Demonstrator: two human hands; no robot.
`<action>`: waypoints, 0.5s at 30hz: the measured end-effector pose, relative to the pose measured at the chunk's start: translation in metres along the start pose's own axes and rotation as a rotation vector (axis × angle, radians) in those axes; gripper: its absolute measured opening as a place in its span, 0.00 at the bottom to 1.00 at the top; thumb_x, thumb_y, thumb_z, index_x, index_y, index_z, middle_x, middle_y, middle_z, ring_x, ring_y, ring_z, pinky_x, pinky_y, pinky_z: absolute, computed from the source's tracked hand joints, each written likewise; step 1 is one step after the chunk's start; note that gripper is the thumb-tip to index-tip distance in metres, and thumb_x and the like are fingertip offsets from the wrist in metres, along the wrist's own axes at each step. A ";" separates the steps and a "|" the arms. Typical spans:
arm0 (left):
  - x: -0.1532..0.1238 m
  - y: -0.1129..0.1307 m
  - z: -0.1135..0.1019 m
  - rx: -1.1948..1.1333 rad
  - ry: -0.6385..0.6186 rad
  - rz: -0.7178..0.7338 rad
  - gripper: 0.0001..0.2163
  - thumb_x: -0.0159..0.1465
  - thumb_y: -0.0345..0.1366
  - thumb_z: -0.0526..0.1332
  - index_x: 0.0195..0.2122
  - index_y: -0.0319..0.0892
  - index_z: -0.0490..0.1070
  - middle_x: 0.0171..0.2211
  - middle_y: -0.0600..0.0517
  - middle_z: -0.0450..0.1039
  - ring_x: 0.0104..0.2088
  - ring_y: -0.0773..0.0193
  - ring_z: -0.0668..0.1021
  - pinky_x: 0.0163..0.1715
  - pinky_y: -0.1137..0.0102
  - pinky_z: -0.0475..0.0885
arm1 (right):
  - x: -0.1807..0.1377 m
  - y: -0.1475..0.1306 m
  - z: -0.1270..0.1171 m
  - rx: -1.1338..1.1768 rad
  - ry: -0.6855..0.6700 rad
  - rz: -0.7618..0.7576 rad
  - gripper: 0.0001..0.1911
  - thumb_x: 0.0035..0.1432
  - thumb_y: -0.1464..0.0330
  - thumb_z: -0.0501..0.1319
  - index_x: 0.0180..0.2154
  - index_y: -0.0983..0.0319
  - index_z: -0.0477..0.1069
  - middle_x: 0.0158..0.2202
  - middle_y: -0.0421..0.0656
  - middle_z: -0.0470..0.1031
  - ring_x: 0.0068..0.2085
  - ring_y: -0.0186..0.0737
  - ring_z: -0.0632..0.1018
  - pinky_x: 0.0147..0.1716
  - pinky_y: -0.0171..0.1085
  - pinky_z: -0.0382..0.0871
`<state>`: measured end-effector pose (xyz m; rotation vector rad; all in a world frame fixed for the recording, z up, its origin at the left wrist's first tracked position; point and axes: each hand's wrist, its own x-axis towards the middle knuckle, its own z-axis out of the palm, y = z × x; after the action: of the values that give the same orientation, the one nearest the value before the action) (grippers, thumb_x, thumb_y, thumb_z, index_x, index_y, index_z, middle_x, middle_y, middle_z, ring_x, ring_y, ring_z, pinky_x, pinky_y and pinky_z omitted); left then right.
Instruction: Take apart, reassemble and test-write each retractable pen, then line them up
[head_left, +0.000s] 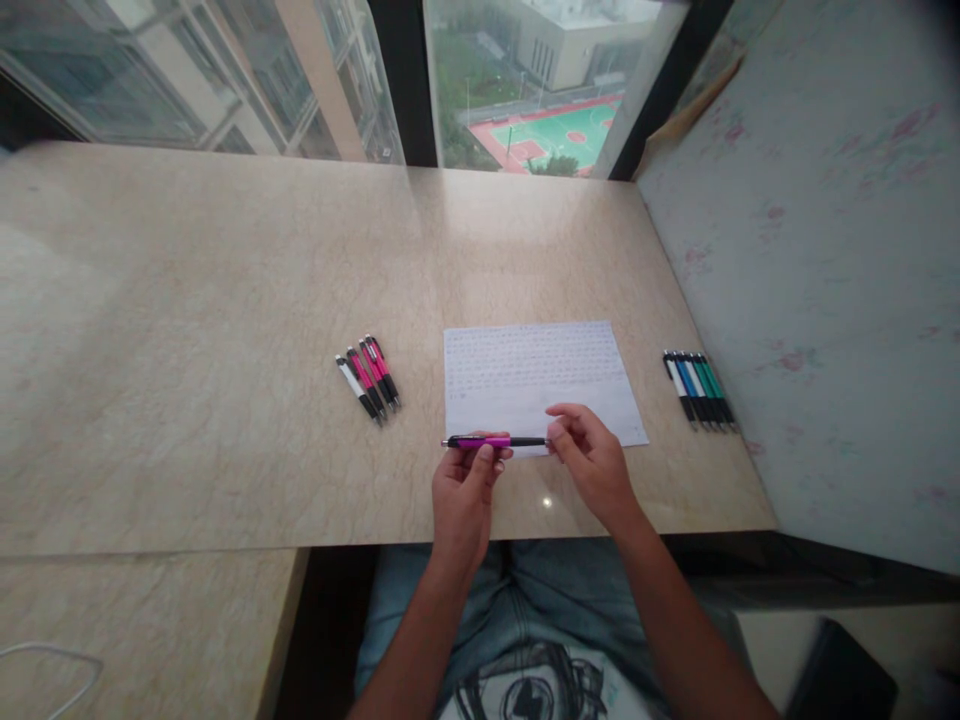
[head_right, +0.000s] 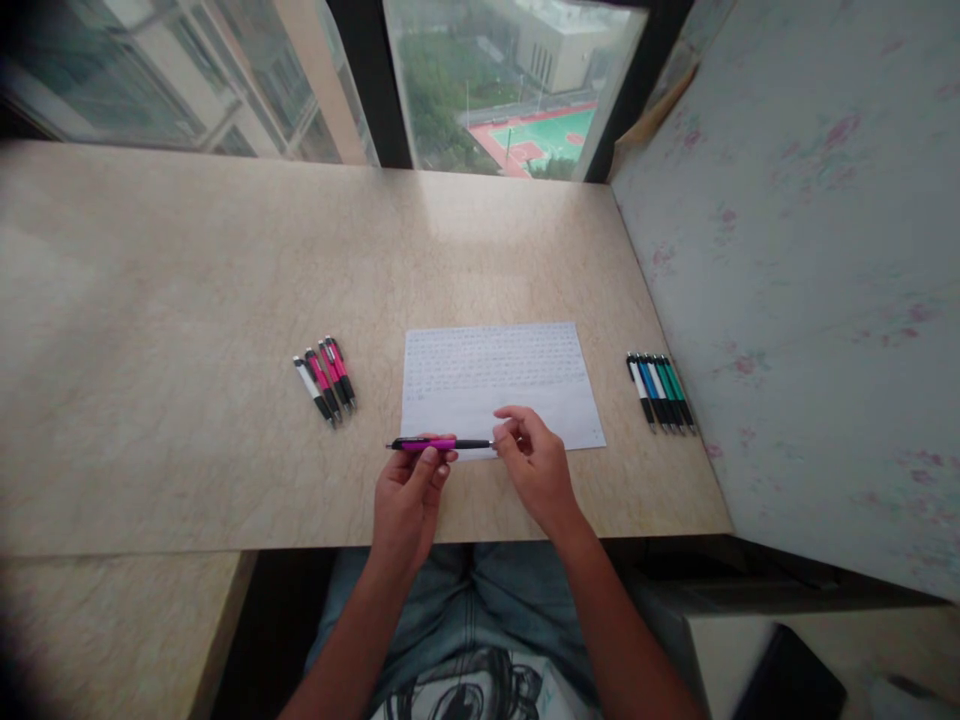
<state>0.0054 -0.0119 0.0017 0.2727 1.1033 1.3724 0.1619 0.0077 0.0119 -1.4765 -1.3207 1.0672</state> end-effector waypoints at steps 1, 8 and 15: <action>0.000 0.000 0.000 0.003 0.004 0.005 0.11 0.55 0.36 0.71 0.38 0.39 0.78 0.36 0.48 0.81 0.33 0.68 0.80 0.32 0.76 0.72 | -0.001 0.000 0.000 0.049 -0.009 0.012 0.11 0.65 0.60 0.58 0.44 0.59 0.71 0.26 0.38 0.72 0.28 0.36 0.75 0.27 0.34 0.68; 0.001 0.005 -0.001 -0.016 -0.001 0.024 0.11 0.54 0.37 0.72 0.36 0.40 0.78 0.36 0.48 0.81 0.32 0.69 0.80 0.31 0.77 0.72 | -0.004 0.002 -0.004 -0.011 -0.200 -0.024 0.07 0.61 0.63 0.62 0.38 0.60 0.70 0.27 0.39 0.75 0.28 0.35 0.76 0.30 0.34 0.69; 0.003 0.004 -0.005 -0.013 -0.011 0.035 0.10 0.55 0.37 0.72 0.36 0.39 0.77 0.34 0.49 0.80 0.31 0.70 0.79 0.31 0.77 0.72 | -0.002 -0.007 -0.002 -0.160 -0.257 -0.104 0.20 0.68 0.61 0.53 0.25 0.60 0.67 0.21 0.38 0.70 0.24 0.34 0.72 0.28 0.34 0.64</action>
<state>-0.0014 -0.0104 0.0002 0.2910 1.0845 1.4075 0.1616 0.0059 0.0188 -1.4020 -1.6785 1.1329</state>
